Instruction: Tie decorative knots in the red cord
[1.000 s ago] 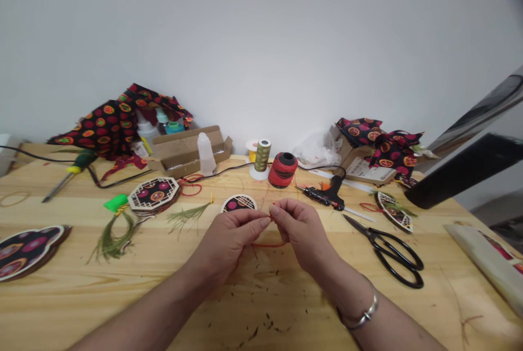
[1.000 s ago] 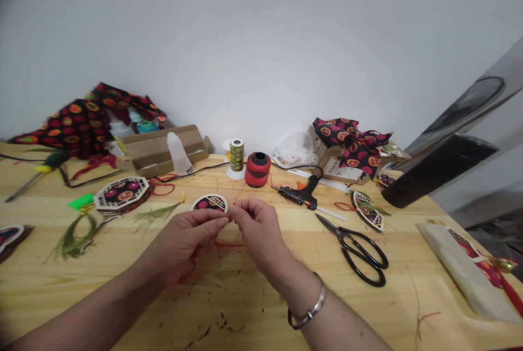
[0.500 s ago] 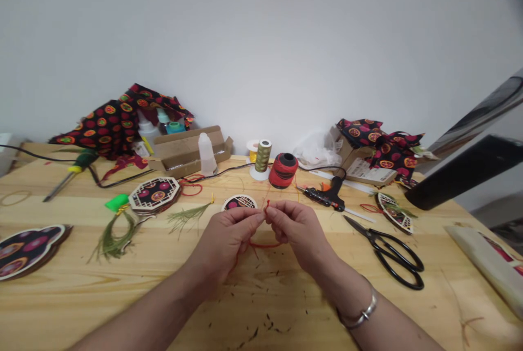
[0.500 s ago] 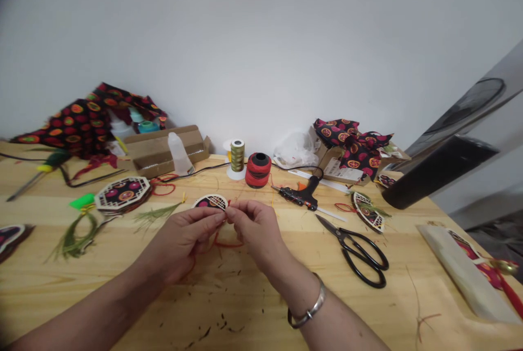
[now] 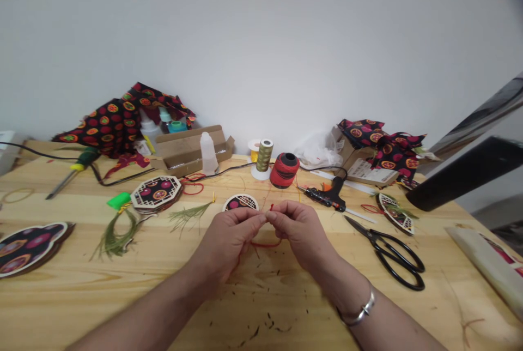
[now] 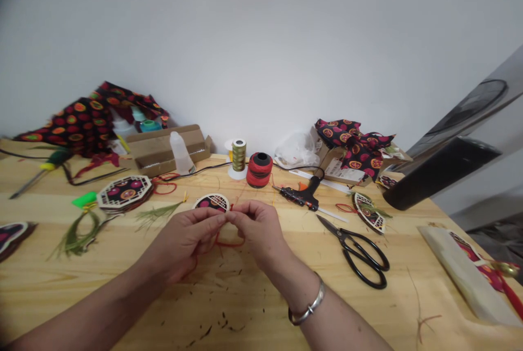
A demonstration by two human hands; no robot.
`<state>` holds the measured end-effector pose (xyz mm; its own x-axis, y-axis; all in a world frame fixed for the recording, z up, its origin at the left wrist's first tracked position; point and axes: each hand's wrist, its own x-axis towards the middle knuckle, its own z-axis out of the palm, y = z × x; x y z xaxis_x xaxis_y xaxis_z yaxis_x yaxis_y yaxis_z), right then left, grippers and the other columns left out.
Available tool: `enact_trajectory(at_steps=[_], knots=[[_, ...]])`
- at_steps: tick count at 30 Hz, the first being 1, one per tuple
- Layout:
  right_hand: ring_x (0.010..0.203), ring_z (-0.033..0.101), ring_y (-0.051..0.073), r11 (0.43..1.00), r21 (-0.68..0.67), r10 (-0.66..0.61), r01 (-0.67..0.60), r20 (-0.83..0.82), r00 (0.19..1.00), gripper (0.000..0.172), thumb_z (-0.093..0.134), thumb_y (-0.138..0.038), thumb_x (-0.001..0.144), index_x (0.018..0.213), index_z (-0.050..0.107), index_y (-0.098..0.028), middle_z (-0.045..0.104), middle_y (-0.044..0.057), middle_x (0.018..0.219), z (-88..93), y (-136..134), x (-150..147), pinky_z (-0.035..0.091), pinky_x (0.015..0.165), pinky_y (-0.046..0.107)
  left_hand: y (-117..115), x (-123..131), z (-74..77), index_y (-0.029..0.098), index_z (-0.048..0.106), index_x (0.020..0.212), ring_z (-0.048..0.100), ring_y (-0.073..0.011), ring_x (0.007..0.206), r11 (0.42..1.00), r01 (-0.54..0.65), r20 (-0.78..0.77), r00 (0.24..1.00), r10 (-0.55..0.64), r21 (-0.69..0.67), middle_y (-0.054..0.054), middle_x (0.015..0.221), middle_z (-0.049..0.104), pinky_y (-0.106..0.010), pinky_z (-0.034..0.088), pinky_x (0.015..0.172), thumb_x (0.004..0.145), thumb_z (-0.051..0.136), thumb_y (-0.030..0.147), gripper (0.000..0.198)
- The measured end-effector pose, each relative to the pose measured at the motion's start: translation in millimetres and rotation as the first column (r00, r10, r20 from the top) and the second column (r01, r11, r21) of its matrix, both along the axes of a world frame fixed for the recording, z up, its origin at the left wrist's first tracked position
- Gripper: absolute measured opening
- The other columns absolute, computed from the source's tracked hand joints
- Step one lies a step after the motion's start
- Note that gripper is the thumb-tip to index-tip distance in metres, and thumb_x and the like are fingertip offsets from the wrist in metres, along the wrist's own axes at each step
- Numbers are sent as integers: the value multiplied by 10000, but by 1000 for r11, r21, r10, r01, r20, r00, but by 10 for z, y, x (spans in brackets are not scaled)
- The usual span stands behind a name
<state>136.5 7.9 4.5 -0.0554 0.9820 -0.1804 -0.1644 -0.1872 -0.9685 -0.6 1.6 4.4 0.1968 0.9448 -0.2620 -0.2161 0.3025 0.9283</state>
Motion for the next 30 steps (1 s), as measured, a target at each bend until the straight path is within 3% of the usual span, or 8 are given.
enact_trajectory(at_steps=[8,13,18,21,24,30], knots=[[450,314,59,997,25,69,-70,39,997,171,662,-286,640,619,579,-138,439,-63,485,-17,2,13,236,445,210,2,-13,-4,147,661,647,266,-33,397,1000,17,-7,1000,-17,9,79,447,395,-156,185,372,679,676,322,179],[468,322,70,992,102,65,-81,153,986,167,610,-286,692,612,575,-144,442,-56,501,-8,8,44,254,457,215,11,-17,1,158,686,698,368,-50,423,998,19,-68,998,-15,58,29,545,548,-172,258,397,682,658,328,173],[480,358,85,972,236,-58,-15,301,952,133,589,-252,708,612,564,-163,460,-52,512,34,21,81,289,480,222,34,-23,95,170,713,756,571,-150,662,991,-4,-263,964,39,133,-28,743,676,-238,414,600,664,655,340,202],[509,397,99,949,314,-133,5,388,912,139,573,-244,729,611,564,-171,500,-34,543,41,21,100,314,502,228,47,-45,138,173,708,667,589,-195,849,966,-8,-375,921,108,259,-47,880,679,-269,417,756,662,653,317,155],[527,430,109,935,355,-176,17,420,890,151,562,-254,752,622,564,-178,540,-15,569,24,22,111,327,507,231,44,-63,139,177,695,639,580,-221,934,959,-24,-379,915,134,281,-68,1027,651,-280,431,747,683,639,319,159],[431,368,70,978,206,-84,43,196,977,168,558,-285,755,637,538,-168,551,-15,538,5,42,95,264,416,203,-21,-25,112,195,657,569,538,-238,1046,954,165,-328,942,-78,249,-62,1114,638,-273,420,747,719,616,301,189]])
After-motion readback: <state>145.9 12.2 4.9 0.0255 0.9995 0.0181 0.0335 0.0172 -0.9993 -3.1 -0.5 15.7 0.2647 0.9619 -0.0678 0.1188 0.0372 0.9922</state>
